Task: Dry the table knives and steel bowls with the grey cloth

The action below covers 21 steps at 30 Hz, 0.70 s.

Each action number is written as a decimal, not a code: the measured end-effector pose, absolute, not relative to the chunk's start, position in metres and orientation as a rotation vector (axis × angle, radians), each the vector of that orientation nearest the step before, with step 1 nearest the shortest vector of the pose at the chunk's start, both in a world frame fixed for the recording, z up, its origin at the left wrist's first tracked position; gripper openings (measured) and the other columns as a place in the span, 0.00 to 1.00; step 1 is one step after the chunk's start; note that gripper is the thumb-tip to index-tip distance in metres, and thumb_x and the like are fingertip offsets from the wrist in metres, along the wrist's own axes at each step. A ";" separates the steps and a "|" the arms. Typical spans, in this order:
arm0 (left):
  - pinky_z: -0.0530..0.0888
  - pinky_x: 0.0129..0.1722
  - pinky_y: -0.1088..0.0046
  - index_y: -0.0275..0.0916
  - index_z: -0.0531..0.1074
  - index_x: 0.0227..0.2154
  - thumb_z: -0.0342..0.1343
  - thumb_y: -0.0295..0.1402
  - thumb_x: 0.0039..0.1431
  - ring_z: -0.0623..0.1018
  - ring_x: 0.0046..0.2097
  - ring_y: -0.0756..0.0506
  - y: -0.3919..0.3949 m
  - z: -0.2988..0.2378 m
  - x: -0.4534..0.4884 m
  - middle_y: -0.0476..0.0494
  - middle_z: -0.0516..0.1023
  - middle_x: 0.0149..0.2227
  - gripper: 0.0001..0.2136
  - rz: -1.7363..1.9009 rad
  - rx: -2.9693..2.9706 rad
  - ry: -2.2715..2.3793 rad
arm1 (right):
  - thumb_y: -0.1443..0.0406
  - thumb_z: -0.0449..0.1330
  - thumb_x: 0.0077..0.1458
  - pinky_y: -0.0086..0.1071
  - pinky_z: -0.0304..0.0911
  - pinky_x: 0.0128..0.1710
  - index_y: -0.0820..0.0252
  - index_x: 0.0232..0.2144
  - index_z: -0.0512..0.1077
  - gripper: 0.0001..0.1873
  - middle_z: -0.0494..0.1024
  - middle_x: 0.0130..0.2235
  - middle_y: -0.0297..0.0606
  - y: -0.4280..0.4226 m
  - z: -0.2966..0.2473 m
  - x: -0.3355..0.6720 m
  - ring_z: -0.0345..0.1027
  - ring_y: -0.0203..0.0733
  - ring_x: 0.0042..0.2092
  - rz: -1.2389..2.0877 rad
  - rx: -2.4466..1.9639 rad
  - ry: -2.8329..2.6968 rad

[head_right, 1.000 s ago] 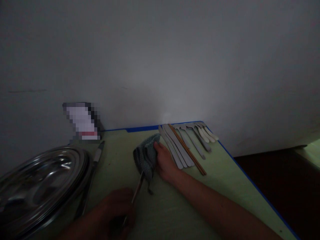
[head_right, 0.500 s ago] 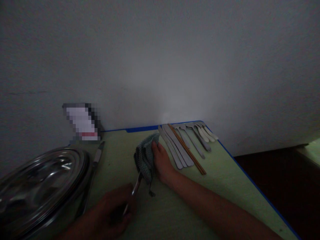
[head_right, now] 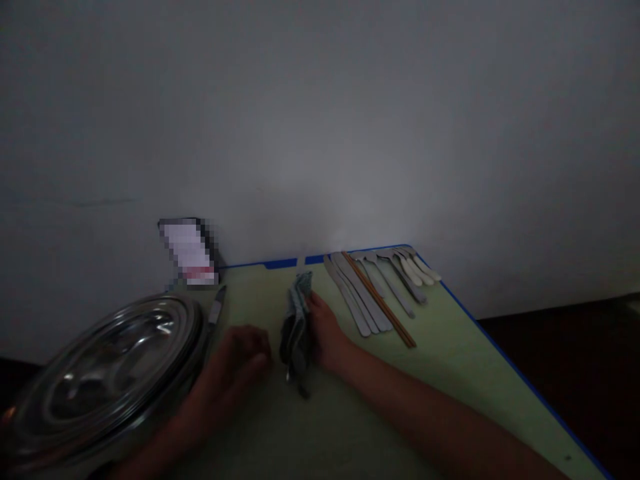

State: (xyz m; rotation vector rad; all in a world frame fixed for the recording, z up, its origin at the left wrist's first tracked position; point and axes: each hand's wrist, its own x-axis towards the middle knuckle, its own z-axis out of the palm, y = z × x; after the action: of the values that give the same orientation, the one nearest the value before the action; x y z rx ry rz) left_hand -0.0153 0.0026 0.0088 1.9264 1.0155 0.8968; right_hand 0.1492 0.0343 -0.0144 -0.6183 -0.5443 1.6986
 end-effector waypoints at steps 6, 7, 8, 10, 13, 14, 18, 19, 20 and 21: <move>0.65 0.24 0.76 0.42 0.59 0.38 0.46 0.37 0.63 0.69 0.27 0.51 0.029 0.054 -0.005 0.53 0.66 0.27 0.05 1.279 1.615 1.052 | 0.59 0.62 0.47 0.27 0.56 0.22 0.55 0.30 0.70 0.08 0.72 0.24 0.29 0.038 0.033 0.167 0.61 0.33 0.22 1.627 -0.770 -0.997; 0.64 0.22 0.77 0.43 0.59 0.39 0.46 0.38 0.62 0.69 0.26 0.50 0.037 0.066 -0.002 0.53 0.67 0.27 0.07 1.326 1.564 1.085 | 0.61 0.62 0.47 0.28 0.58 0.26 0.56 0.29 0.71 0.06 0.74 0.26 0.31 0.043 0.046 0.171 0.63 0.34 0.26 1.504 -0.812 -1.171; 0.63 0.20 0.77 0.43 0.59 0.39 0.48 0.39 0.61 0.70 0.25 0.50 0.045 0.079 0.000 0.53 0.67 0.26 0.08 1.378 1.522 1.113 | 0.64 0.63 0.46 0.29 0.59 0.30 0.56 0.27 0.72 0.04 0.75 0.29 0.32 0.049 0.059 0.175 0.64 0.36 0.30 1.365 -0.836 -1.379; 0.64 0.19 0.78 0.41 0.60 0.33 0.53 0.37 0.56 0.71 0.25 0.51 0.058 0.105 0.001 0.53 0.67 0.25 0.08 1.465 1.482 1.143 | 0.65 0.61 0.48 0.31 0.58 0.35 0.55 0.25 0.72 0.02 0.74 0.28 0.31 0.061 0.083 0.182 0.63 0.38 0.33 1.070 -0.877 -1.732; 0.61 0.16 0.80 0.40 0.61 0.27 0.53 0.34 0.55 0.68 0.21 0.52 0.064 0.136 -0.004 0.54 0.67 0.21 0.06 1.572 1.483 1.178 | 0.63 0.56 0.54 0.32 0.56 0.35 0.57 0.28 0.71 0.07 0.72 0.28 0.32 0.067 0.111 0.189 0.62 0.38 0.32 0.822 -0.892 -2.013; 0.61 0.16 0.80 0.40 0.61 0.27 0.54 0.34 0.54 0.68 0.20 0.52 0.063 0.142 -0.007 0.54 0.67 0.20 0.07 1.552 1.525 1.224 | 0.61 0.54 0.56 0.31 0.56 0.35 0.58 0.30 0.71 0.08 0.72 0.29 0.33 0.066 0.117 0.192 0.63 0.38 0.33 0.793 -0.913 -2.100; 0.65 0.19 0.78 0.40 0.63 0.30 0.58 0.37 0.51 0.71 0.23 0.50 0.063 0.150 -0.023 0.53 0.71 0.23 0.10 1.295 1.830 1.398 | 0.53 0.50 0.58 0.30 0.56 0.34 0.60 0.34 0.69 0.17 0.73 0.33 0.37 0.055 0.130 0.204 0.65 0.39 0.34 0.671 -1.146 -2.362; 0.66 0.20 0.77 0.39 0.64 0.30 0.57 0.39 0.52 0.72 0.24 0.50 0.063 0.149 -0.027 0.52 0.71 0.24 0.10 1.161 1.933 1.418 | 0.52 0.49 0.58 0.30 0.55 0.33 0.60 0.34 0.69 0.19 0.73 0.33 0.38 0.053 0.131 0.206 0.65 0.39 0.34 0.632 -1.198 -2.391; 0.67 0.21 0.76 0.39 0.66 0.31 0.55 0.40 0.54 0.73 0.25 0.49 0.064 0.147 -0.031 0.51 0.72 0.25 0.10 0.997 2.034 1.418 | 0.51 0.49 0.58 0.30 0.55 0.32 0.60 0.33 0.69 0.20 0.73 0.33 0.38 0.052 0.132 0.207 0.65 0.39 0.34 0.609 -1.233 -2.419; 0.68 0.23 0.75 0.39 0.68 0.32 0.53 0.41 0.56 0.73 0.26 0.49 0.065 0.146 -0.034 0.50 0.73 0.26 0.11 0.819 2.125 1.396 | 0.49 0.48 0.58 0.30 0.55 0.31 0.60 0.33 0.69 0.21 0.73 0.32 0.38 0.052 0.132 0.207 0.65 0.38 0.33 0.602 -1.248 -2.447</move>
State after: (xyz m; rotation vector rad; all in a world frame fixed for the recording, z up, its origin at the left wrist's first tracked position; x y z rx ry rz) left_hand -0.0344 0.0653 0.1458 2.1251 1.3962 0.8186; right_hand 0.2068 0.0517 0.1315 -1.2478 -2.4474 0.6023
